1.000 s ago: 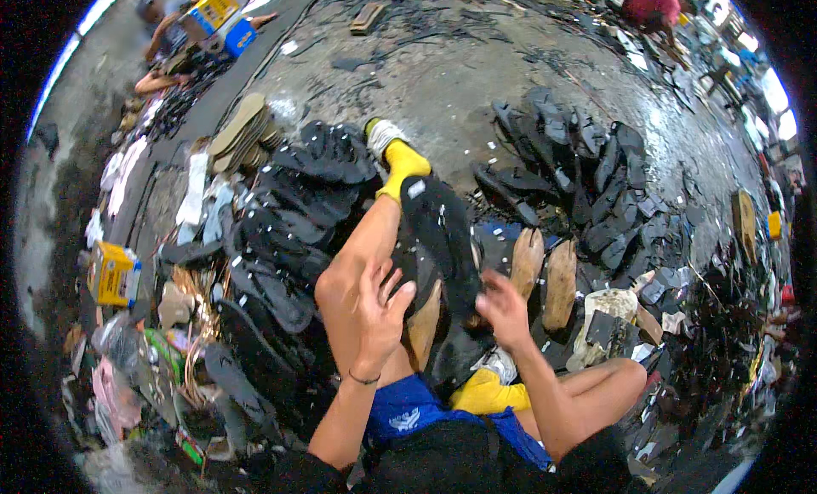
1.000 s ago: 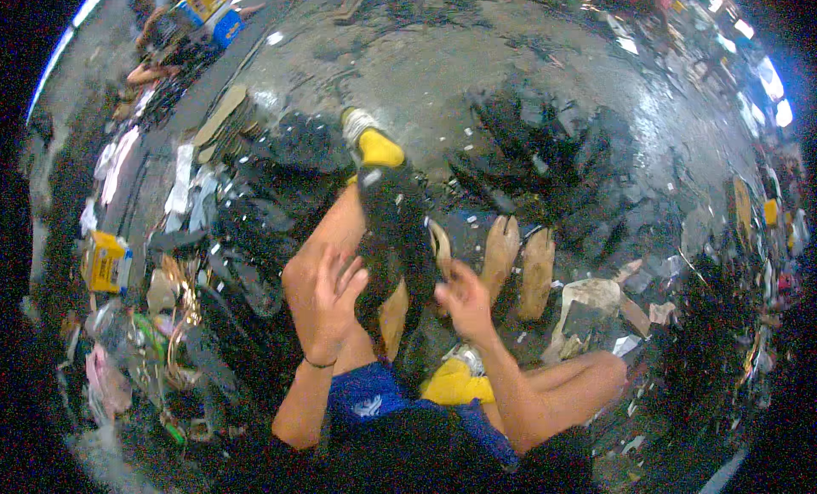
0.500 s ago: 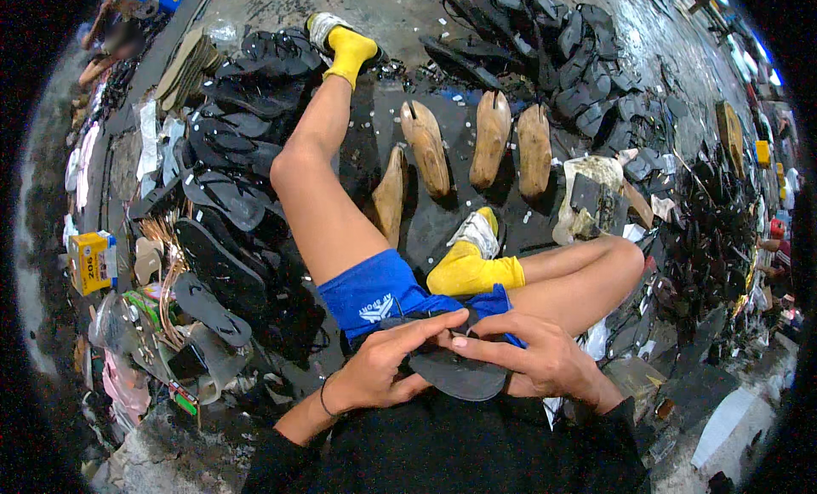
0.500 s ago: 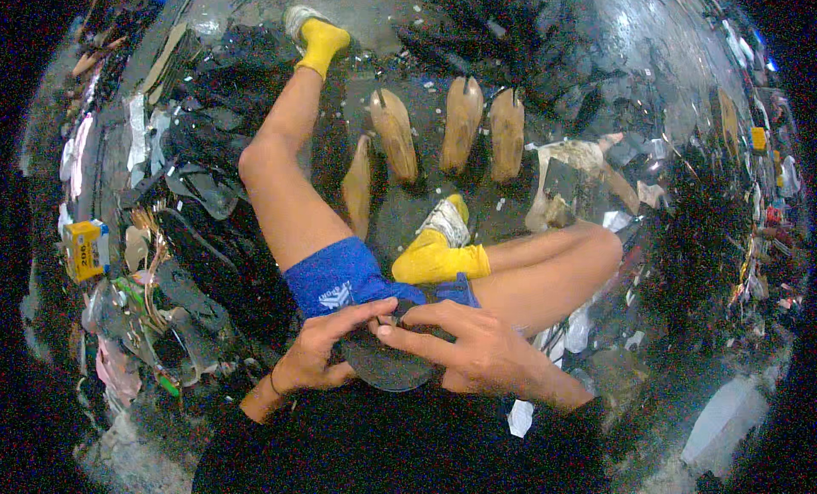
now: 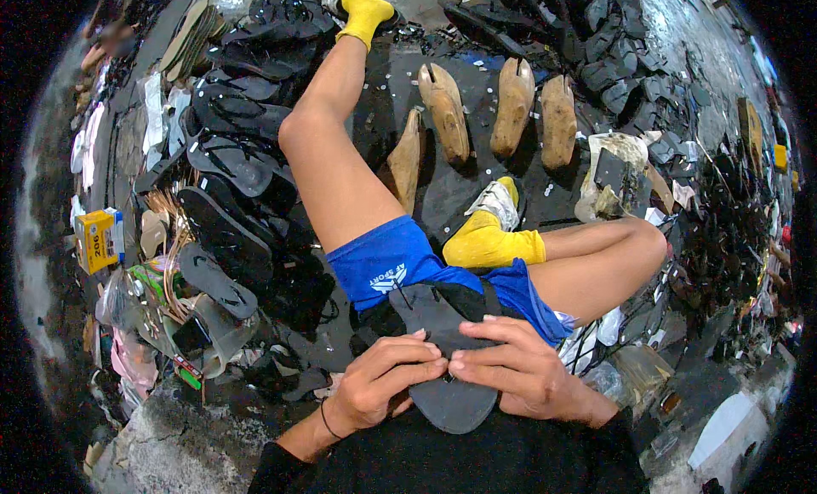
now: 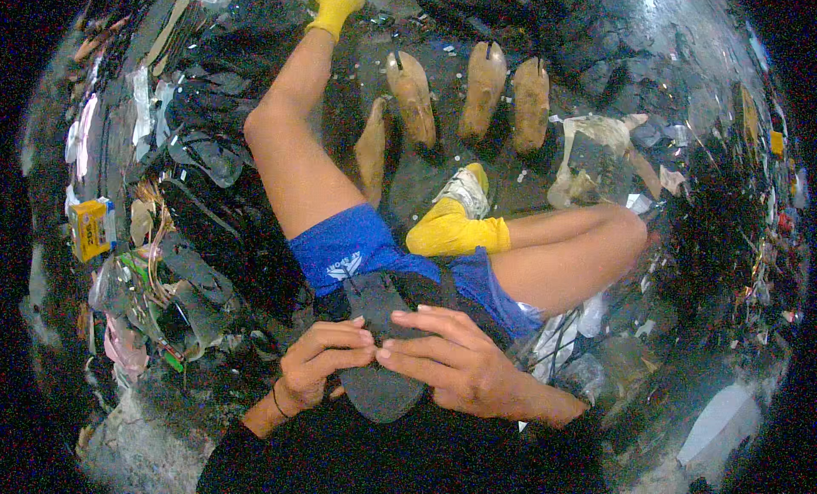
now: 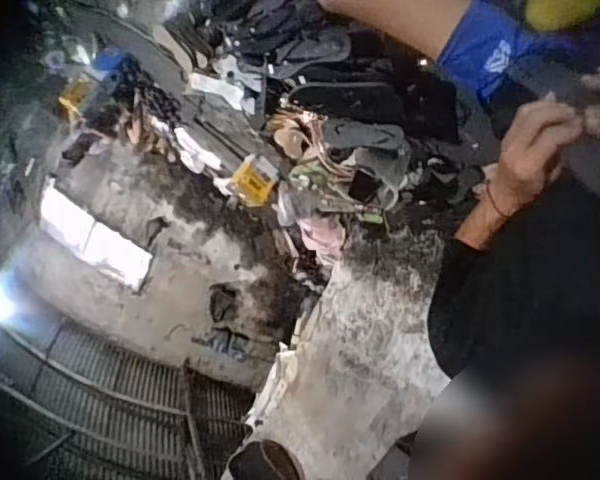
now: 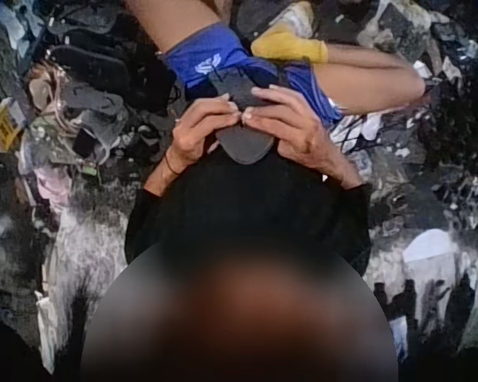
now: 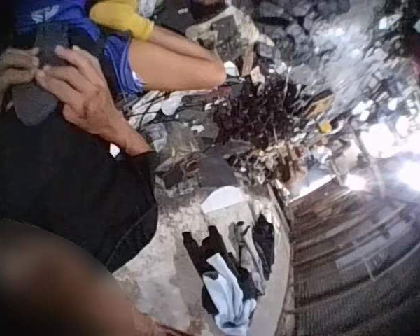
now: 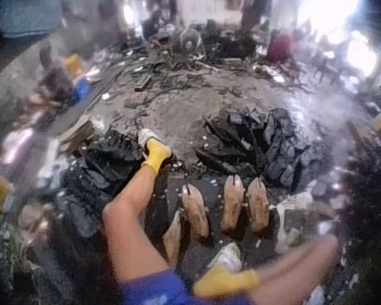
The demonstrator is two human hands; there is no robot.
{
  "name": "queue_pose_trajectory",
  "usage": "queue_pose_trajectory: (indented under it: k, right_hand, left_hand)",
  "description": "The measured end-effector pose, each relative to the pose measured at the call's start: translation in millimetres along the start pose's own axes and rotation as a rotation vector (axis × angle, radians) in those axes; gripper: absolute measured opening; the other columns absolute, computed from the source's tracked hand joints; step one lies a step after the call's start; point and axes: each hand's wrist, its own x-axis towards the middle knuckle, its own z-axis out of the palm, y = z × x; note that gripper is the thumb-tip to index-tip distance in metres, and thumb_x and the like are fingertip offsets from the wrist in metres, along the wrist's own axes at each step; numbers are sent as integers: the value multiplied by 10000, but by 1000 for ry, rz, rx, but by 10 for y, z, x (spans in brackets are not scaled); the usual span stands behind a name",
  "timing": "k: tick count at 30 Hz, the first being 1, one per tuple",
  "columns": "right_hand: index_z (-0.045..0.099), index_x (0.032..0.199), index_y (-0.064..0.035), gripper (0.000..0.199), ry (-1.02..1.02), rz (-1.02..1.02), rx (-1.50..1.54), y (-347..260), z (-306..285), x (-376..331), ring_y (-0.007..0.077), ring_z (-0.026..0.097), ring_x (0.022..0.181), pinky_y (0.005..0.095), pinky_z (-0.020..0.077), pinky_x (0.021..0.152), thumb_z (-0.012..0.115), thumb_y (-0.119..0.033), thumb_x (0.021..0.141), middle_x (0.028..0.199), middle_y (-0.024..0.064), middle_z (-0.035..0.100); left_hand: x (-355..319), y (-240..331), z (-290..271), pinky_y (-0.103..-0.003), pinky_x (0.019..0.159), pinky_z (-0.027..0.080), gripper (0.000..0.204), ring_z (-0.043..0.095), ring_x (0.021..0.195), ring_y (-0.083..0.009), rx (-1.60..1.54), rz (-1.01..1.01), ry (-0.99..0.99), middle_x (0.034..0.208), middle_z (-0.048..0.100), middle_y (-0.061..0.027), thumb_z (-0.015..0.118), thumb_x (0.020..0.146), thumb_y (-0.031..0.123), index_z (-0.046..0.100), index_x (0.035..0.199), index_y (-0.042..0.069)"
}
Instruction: The person sits on the floor and repeatedly assembles flip-flops by pressing rubber soles onto wooden footbeds. They handle each sandal one at a time, aligning the sole and pressing it into place, then setting the finished unit aside.
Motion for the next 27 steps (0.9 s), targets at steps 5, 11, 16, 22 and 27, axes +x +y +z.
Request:
queue_pose_trajectory:
  k: [5, 11, 16, 22, 27]
  right_hand:
    - [612, 1253, -53, 661, 3, 83, 293, 103, 174, -3, 297, 569, 1250, 491, 409, 1113, 640, 62, 603, 1231, 94, 641]
    - [528, 1245, -9, 460, 332, 137, 467, 782, -179, 529, 223, 651, 1051, 384, 460, 1022, 751, -94, 852, 1200, 140, 644]
    - [497, 1315, 36, 575, 1019, 604, -565, 2674, -640, 908, 356, 542, 1139, 441, 434, 990, 699, -304, 897, 1196, 239, 560]
    - [249, 1466, 123, 912, 782, 787, -167, 3791, -254, 903, 498, 358, 1351, 480, 314, 1135, 605, -503, 907, 1462, 358, 339]
    - [181, 1503, 101, 1107, 738, 896, -215, 3438, -211, 1253, 445, 369, 1371, 462, 324, 1137, 694, -590, 806, 1475, 317, 352]
  left_hand:
    - [5, -80, 44, -396, 908, 539, 468, 665, 1022, -309, -95, -33, -38, 1054, 680, -143, 746, 630, -48, 686, 1091, 5]
    - [465, -199, -118, -307, 768, 543, 411, 674, 814, -190, 69, -221, 459, 925, 702, -89, 710, 747, -41, 626, 1149, -26]
    - [774, -706, -99, -337, 836, 543, 352, 676, 877, -199, -711, -542, 379, 1007, 696, -105, 655, 834, 19, 598, 1177, -33]
    - [842, -855, 502, -428, 954, 529, 519, 659, 1105, -310, -1121, -480, 8, 1266, 624, -201, 659, 877, 175, 502, 1319, -47]
    - [1085, -999, 435, -359, 827, 581, 575, 678, 950, -225, -1186, -452, 151, 1192, 632, -154, 645, 960, 330, 459, 1350, -48]
